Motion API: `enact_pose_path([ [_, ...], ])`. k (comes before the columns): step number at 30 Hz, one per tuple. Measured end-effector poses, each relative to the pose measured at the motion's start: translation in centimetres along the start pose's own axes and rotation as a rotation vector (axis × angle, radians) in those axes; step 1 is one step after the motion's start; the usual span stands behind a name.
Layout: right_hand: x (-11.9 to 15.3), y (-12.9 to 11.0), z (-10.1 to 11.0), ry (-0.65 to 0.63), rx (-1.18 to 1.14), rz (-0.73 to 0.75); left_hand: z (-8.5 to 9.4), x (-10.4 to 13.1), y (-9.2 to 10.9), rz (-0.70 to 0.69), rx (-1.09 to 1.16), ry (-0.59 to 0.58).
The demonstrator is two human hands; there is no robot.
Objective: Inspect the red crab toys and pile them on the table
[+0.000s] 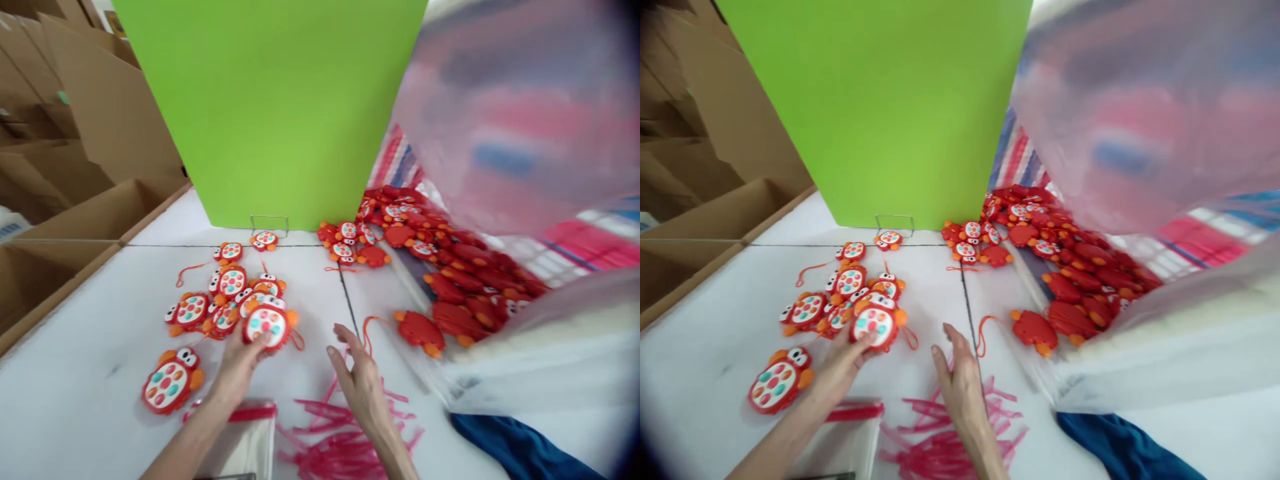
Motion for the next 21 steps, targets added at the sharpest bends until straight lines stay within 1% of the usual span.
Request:
enact_pose_path([
  [2,-0.9,3.0,3.6,0.127,0.248,0.046,0.9,-2.0,0.5,0.046,0.157,0.053],
  [5,-1.9,7.1,8.6,0.264,0.356,-0.017,1.7,-3.8,1.6,0.164,0.287,0.086],
  [7,-2.5,8.8,10.7,0.323,0.364,-0.07,1.8,-4.1,2.3,0.191,0.32,0.104],
  [9,-3.0,9.8,11.9,0.358,0.341,-0.12,1.8,-3.9,2.6,0.217,0.324,0.123],
  [12,-3.9,10.0,12.8,0.407,0.244,-0.19,1.6,-3.1,2.7,0.268,0.292,0.131],
  [14,-4.3,9.7,13.4,0.462,0.143,-0.254,1.5,-2.4,2.5,0.295,0.259,0.125],
  [16,-4.5,9.0,13.5,0.495,0.0,-0.319,1.0,-1.5,2.0,0.319,0.219,0.089],
  [18,-4.3,8.0,12.7,0.474,-0.191,-0.355,0.0,-0.4,1.0,0.354,0.165,0.026],
  [21,-3.2,5.9,9.8,0.395,-0.486,-0.372,-2.0,1.0,-1.3,0.409,0.07,-0.151],
])
Point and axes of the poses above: each hand's wrist, its own x-axis away from the middle knuckle, its own z-axis out of the back of the hand, y = z × x, the point moved 2 cm from there along -x, towards the middle knuckle, and after that the axes turned 2 degrees about -x, right-handed, at the moved point
